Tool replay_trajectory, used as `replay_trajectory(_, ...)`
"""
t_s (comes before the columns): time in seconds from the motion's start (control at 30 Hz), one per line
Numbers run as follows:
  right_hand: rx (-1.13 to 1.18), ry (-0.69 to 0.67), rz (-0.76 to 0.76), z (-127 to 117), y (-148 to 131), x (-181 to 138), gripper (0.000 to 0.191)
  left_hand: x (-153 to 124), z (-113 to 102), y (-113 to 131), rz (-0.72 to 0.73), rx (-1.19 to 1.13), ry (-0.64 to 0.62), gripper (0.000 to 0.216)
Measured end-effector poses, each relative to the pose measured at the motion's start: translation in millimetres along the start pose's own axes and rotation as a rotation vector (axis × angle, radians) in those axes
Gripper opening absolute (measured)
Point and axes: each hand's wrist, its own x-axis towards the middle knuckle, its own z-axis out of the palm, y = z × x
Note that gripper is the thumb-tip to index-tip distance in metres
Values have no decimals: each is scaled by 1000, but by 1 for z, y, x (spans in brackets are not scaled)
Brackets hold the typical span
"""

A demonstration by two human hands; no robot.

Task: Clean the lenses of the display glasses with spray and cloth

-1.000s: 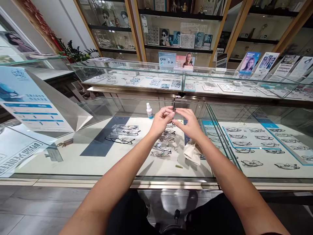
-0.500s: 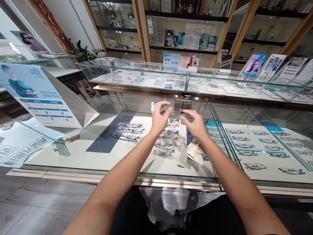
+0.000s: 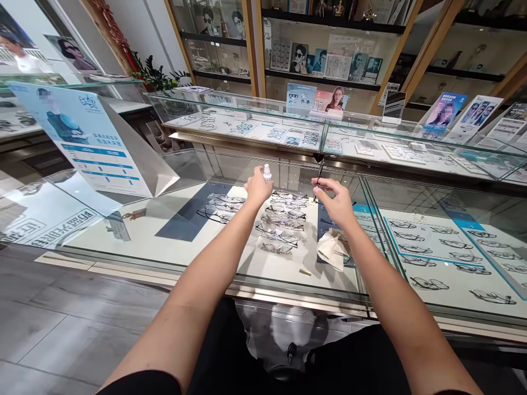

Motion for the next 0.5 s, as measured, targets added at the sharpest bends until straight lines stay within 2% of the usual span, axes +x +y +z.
replay_trajectory(0.1,-7,-22,5,1,-2,0,31,3,1,-4,1,67,-43,32)
replay_trajectory(0.2,-10,-14,8,0,-3,0,32,5,0,-4,45,-53,-19,24)
replay_trajectory(0.27,-10,-3,9,-1,-4,0,32,5,-2,1,74,-300,-49,26)
replay_trajectory(0.4,-11,4,8,-3,-4,1,33,-2,-11,18,96,-910,-251,33)
replay_trajectory(0.5,-7,0,7,-3,-5,1,32,-12,-21,29,153,-1148,-379,22)
